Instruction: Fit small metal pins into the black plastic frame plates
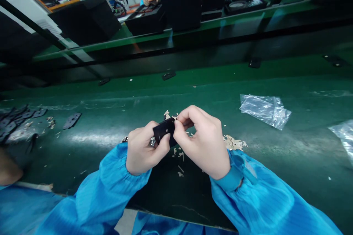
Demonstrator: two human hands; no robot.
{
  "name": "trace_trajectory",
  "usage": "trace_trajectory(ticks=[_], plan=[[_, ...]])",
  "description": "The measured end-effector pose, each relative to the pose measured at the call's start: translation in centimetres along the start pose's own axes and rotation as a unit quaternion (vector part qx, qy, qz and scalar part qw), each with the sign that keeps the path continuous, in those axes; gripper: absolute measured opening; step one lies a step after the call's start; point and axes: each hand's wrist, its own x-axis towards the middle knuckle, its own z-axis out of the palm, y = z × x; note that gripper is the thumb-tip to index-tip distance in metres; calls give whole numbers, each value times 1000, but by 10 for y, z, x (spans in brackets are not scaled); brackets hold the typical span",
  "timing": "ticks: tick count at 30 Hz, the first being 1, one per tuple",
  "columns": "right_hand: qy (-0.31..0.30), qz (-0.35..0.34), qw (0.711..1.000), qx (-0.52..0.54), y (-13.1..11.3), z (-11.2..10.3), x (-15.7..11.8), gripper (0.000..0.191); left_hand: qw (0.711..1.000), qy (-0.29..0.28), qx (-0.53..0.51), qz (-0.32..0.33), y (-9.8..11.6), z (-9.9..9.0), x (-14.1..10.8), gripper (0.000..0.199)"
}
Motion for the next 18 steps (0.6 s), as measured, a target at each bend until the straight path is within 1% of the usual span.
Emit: trace_trajectory(ticks=[6,10,18], plan=[[-3,-19,1000,6,-1,0,-1,15,1000,-5,-6,-11,0,-1,1,18],[-8,-13,1000,16,0,-1,0,15,1000,-6,-6,-8,0,-1,2,19],[7,-13,1000,18,2,2,-2,14,1000,-4,2,-3,1,-1,1,20]])
